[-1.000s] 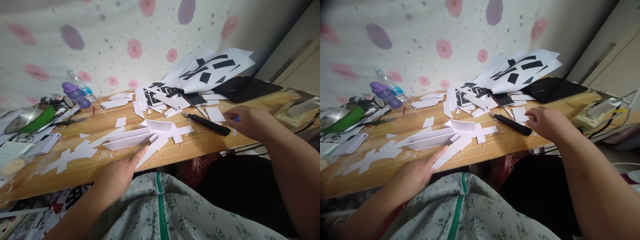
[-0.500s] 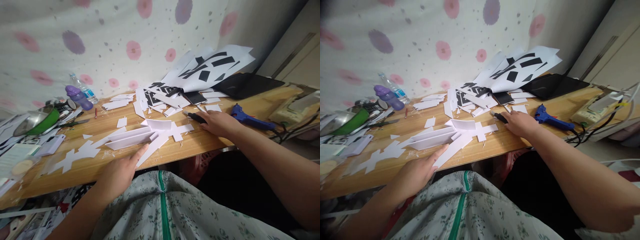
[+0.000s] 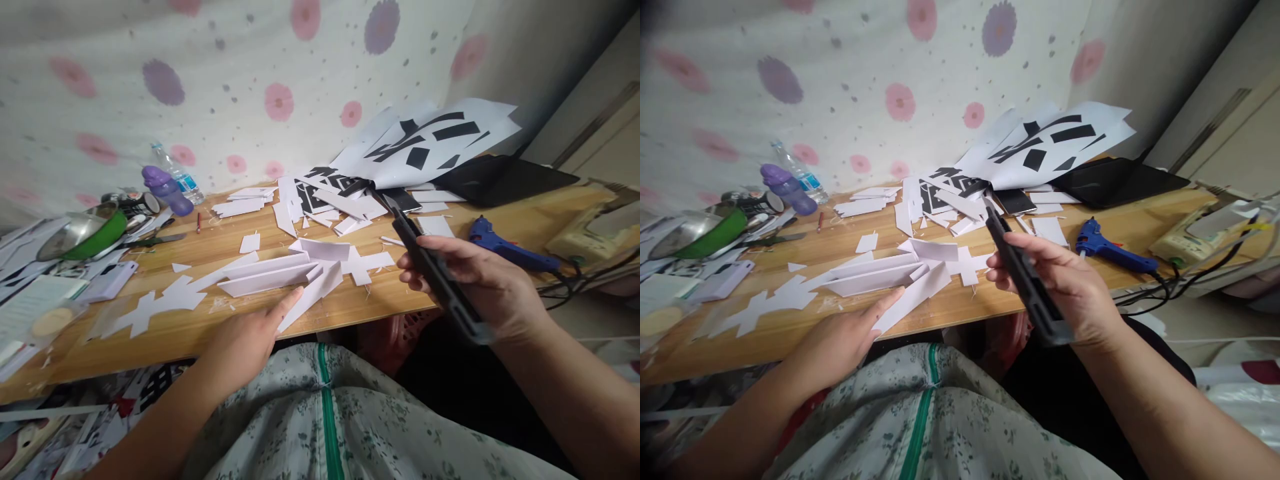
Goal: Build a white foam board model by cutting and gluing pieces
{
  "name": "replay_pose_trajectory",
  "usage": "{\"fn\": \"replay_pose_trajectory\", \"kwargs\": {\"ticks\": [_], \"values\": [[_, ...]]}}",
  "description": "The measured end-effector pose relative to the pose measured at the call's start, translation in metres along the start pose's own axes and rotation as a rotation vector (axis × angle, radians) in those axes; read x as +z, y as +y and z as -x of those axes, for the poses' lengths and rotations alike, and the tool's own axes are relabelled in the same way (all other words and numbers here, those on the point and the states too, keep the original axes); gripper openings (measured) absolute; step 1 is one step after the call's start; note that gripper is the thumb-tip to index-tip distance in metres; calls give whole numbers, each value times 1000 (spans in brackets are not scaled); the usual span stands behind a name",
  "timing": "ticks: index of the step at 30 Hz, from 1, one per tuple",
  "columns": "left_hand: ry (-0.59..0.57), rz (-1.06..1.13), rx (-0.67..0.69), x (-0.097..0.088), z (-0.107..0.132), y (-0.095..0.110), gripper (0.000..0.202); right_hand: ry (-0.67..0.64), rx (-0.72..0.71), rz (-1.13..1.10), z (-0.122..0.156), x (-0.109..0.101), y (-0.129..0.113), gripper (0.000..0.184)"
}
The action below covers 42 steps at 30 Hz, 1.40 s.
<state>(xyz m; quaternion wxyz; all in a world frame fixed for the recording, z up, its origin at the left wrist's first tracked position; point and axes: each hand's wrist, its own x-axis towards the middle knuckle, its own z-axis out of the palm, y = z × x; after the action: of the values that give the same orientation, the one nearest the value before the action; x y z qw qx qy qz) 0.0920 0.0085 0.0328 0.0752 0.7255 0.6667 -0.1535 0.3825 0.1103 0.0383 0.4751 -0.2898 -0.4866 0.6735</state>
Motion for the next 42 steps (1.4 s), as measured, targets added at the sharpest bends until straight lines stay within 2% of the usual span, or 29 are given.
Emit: {"fn": "replay_pose_trajectory", "kwargs": {"ticks": [4,7,9,11,14,17,21,23,31,42], "values": [[13,17,13,-1,0,0,75,50,-150,-38,1,3,6,36],[7,28,17,-2,1,0,74,109,-203,21,1,5,12,32],[15,29,25,-3,1,0,74,151,-224,190,4,8,18,20],[16,15,24,-3,1,0,74,162,-283,468,8,12,23,15],[8,2,22,-2,1,0,74,84,-369,809,11,21,25,19],[29,27,42,-3,1,-1,75,-12,-347,943,7,33,23,23],[22,8,43,-3,1,-1,76,-174,-270,940,-6,46,25,20],[27,-9,44,-3,2,-1,75,-208,-247,962,-11,49,29,20],[78,-15,70,2,1,-4,76,-209,-234,1040,-21,58,40,21],[29,13,60,-4,2,-1,74,-207,-205,999,-18,60,39,19]]}}
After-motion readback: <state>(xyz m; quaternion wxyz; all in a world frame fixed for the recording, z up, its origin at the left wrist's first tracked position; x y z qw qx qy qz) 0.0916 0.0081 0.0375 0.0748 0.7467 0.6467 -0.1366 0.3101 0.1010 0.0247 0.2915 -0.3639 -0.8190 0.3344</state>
